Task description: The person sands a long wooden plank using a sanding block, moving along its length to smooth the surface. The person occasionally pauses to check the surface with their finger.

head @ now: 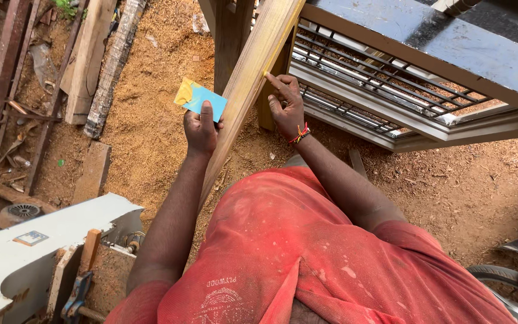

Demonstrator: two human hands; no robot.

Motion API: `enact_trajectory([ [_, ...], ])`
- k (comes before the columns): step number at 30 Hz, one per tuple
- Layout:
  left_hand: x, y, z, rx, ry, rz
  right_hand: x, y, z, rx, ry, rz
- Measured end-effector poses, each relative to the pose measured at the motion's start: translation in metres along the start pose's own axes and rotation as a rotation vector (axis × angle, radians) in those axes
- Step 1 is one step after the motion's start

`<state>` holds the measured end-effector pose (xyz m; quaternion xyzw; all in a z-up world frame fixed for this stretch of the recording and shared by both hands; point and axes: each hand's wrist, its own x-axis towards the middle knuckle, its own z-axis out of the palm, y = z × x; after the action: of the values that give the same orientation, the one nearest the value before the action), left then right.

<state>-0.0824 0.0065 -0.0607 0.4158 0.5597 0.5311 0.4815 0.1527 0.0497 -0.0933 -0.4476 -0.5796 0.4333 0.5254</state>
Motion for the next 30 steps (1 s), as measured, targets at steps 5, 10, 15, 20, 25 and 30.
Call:
enact_trajectory([
  [5,-0.002,0.005,-0.001,0.103,-0.003,0.009,-0.001,0.004,0.003,-0.096,0.009,-0.02],
  [10,-0.002,0.009,0.0,0.092,-0.007,0.019,0.001,-0.007,0.004,-0.374,0.042,-0.083],
  [15,-0.001,0.008,0.0,0.03,-0.005,-0.001,-0.002,-0.025,-0.004,-1.008,0.039,-0.376],
  [20,0.0,0.009,0.002,0.017,-0.017,0.015,0.007,-0.028,-0.012,-0.974,-0.015,-0.391],
  [25,0.0,0.01,0.003,0.029,-0.01,0.0,0.02,-0.018,-0.012,-0.724,0.03,-0.166],
  [30,0.0,0.006,0.001,0.058,-0.009,0.014,0.014,-0.012,-0.008,-0.672,-0.042,-0.109],
])
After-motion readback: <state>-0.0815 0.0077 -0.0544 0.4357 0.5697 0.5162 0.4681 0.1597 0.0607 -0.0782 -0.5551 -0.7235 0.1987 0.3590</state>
